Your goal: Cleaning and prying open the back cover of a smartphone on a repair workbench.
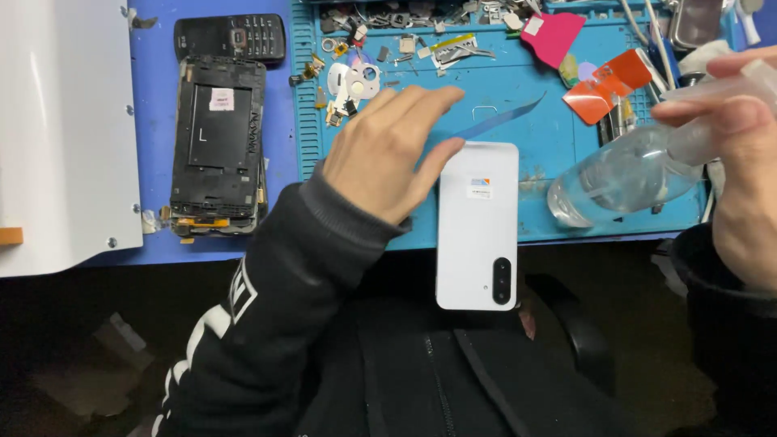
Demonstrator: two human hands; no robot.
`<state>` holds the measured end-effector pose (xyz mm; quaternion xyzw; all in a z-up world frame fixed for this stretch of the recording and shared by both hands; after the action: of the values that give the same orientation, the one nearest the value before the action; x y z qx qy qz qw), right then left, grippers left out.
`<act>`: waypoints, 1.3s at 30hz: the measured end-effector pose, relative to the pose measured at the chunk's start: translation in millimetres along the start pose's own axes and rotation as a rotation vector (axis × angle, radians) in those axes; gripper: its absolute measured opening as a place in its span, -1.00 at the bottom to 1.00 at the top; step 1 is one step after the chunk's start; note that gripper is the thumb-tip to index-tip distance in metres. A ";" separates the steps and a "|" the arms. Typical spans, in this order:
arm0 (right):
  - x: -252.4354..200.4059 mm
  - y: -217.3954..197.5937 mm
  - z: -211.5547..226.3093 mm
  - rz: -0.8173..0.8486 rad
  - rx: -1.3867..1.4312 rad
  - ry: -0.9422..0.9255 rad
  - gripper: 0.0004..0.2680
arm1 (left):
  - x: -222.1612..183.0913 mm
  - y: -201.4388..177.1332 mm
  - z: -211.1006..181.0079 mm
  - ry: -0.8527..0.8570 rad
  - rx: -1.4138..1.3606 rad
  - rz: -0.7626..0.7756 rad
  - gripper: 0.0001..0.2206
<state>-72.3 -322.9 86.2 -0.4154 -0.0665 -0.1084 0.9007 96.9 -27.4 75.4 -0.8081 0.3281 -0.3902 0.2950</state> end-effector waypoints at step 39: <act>8.8 57.9 39.0 -0.085 0.199 -0.177 -0.46 | 47.4 28.0 -93.4 0.143 -0.229 -0.262 -0.88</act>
<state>-50.4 -257.8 70.7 -0.3288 -0.1736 -0.1025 0.9226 34.2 -101.2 124.3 -0.8424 0.2823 -0.4421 0.1236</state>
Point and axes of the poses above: each hand's wrist, its own x-axis towards the middle knuckle, its own y-axis out of the palm, z = x × y, the point moved 4 cm from there along x, towards the middle knuckle, and after that the axes turned 8 degrees about z, right-handed, at the moved point
